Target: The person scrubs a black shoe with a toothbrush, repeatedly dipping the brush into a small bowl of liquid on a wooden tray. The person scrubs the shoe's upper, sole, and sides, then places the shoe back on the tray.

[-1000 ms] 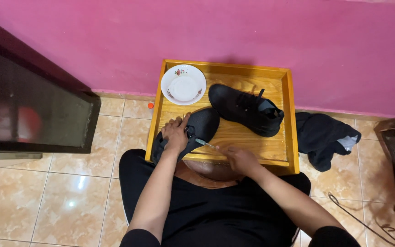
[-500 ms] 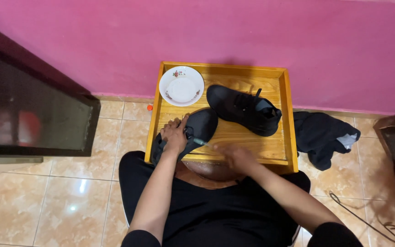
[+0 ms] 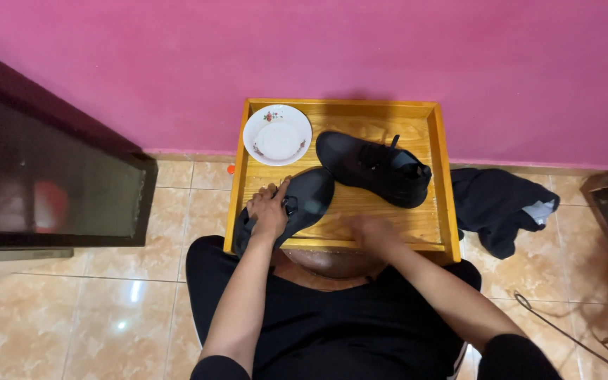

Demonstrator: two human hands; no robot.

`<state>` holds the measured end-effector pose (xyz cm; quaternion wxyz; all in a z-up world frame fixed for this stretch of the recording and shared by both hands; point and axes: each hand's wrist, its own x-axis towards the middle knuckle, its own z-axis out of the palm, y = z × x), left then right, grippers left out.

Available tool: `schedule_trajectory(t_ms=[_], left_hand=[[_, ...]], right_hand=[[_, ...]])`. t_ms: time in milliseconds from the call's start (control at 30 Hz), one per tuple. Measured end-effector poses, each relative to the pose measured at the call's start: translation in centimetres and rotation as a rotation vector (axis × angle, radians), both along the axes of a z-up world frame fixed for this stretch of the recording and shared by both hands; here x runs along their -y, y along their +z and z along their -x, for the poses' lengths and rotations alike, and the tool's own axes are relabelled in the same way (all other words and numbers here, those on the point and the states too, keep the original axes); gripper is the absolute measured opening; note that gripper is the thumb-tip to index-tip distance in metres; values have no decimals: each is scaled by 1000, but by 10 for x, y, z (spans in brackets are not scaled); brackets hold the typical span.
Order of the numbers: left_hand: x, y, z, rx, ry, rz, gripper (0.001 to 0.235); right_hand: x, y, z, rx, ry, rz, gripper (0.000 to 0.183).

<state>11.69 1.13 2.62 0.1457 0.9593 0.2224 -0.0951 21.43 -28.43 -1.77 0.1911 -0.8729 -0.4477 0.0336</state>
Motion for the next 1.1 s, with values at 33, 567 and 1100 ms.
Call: schedule_trajectory(t_ms=[33,567,1100], left_hand=[[-1,-4,1,-2,-2,-3,62],[-2,-10,-3,-23,4,-21,67],[-2,-5,2,-7,3,-5,66]], right_hand=[[-6,10,18,15,75,-53,42],[1,23,37,349,200,-52,35],[-4,40,33,-114,-63,57,33]])
